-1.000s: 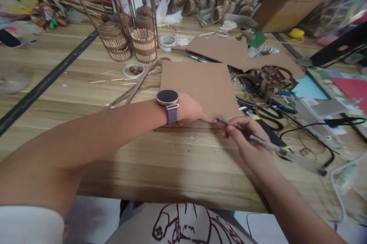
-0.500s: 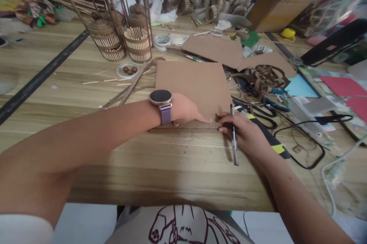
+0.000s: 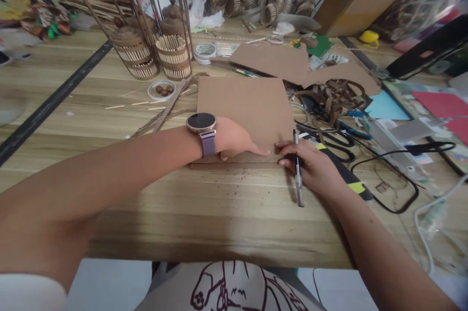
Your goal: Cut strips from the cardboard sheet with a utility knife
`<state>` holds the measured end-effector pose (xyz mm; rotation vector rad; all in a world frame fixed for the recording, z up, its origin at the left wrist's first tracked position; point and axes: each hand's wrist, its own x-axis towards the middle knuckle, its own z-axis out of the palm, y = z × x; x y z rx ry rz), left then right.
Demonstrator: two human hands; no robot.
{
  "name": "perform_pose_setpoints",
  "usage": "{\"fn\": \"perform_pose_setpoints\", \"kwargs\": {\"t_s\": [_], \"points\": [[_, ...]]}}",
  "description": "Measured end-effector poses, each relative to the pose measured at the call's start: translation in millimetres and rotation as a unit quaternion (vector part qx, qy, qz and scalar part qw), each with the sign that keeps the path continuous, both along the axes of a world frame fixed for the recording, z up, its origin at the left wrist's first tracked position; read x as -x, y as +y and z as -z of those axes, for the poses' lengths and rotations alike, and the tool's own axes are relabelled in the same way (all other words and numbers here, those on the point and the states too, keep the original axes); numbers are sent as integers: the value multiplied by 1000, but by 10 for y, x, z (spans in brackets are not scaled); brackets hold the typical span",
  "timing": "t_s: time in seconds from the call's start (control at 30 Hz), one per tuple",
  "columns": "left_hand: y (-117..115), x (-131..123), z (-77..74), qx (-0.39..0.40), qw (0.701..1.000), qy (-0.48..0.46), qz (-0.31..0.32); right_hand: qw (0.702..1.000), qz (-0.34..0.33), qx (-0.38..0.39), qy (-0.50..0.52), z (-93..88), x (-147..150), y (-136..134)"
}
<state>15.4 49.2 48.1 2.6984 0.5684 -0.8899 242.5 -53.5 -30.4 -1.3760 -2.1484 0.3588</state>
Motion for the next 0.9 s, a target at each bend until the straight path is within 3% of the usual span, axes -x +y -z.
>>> {"fn": "perform_pose_setpoints", "kwargs": {"t_s": [0.27,0.4,0.5,0.6,0.7,0.9], "points": [[61,17,96,-17,999,-22,30,1000,-16,-14,-1,9,-14,26],[37,8,49,-11,1000,-13,16,1000,-7,-10,5,-14,3,9],[-22,-10,-56,-14,1000,19,9,999,48,-4,25,-71,45,-77],[-62,-23,-132,-6,999,48,-16,989,130,-46,57,-149,120,-220],[-66,-27,-156,4,999,34,-33,981,141,-69,114,-217,256,-365],[-41,-19,-171,3,999,38,-5,980,117,61,149,-260,626,-450]]}}
